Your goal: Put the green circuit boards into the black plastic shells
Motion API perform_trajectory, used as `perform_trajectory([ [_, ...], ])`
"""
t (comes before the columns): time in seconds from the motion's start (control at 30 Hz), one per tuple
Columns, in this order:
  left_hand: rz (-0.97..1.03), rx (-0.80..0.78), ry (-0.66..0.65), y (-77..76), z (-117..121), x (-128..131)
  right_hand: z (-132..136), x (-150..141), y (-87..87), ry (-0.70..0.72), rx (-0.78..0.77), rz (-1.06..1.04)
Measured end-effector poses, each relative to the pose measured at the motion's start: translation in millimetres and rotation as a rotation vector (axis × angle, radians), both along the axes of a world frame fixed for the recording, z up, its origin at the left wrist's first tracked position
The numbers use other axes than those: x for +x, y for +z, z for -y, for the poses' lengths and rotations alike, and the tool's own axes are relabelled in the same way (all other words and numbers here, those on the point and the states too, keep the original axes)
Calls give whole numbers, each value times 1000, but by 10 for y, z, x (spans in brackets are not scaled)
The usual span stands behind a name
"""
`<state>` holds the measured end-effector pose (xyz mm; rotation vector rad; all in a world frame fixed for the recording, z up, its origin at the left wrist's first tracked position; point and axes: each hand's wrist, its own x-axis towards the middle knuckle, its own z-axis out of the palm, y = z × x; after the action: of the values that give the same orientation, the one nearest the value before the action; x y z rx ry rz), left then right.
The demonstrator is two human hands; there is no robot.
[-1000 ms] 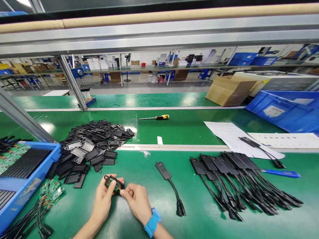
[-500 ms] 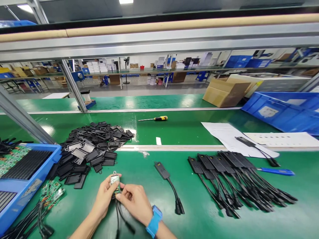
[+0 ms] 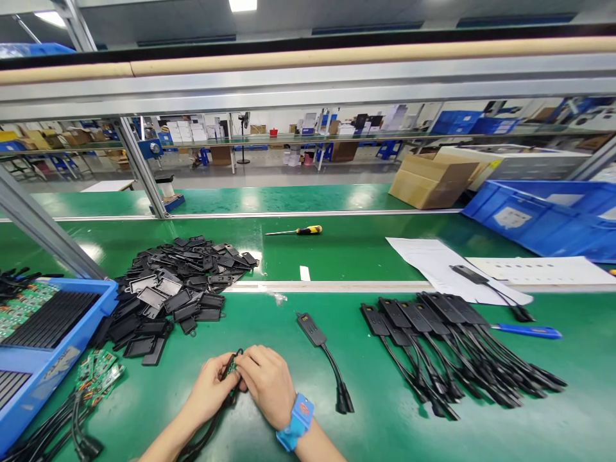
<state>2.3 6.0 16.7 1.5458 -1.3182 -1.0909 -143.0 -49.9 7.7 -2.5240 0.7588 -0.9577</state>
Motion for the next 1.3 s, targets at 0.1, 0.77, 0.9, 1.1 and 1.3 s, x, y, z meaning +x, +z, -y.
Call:
perform_trajectory([
  [0.1, 23, -7, -19, 0, 1, 3, 10, -12, -1, 13, 38, 7],
  [0.77, 97, -20, -40, -18, -14, 35, 40, 43, 7, 21, 95, -70],
  [0.9, -60, 53, -26, -64, -8, 49, 79, 96, 81, 81, -66, -269],
  [1.1, -395, 182, 161, -112, 41, 110, 498, 66, 205, 66, 125, -369],
  [1.3, -603, 121, 277, -56, 27, 124, 1326, -38, 128, -402, 120, -531],
])
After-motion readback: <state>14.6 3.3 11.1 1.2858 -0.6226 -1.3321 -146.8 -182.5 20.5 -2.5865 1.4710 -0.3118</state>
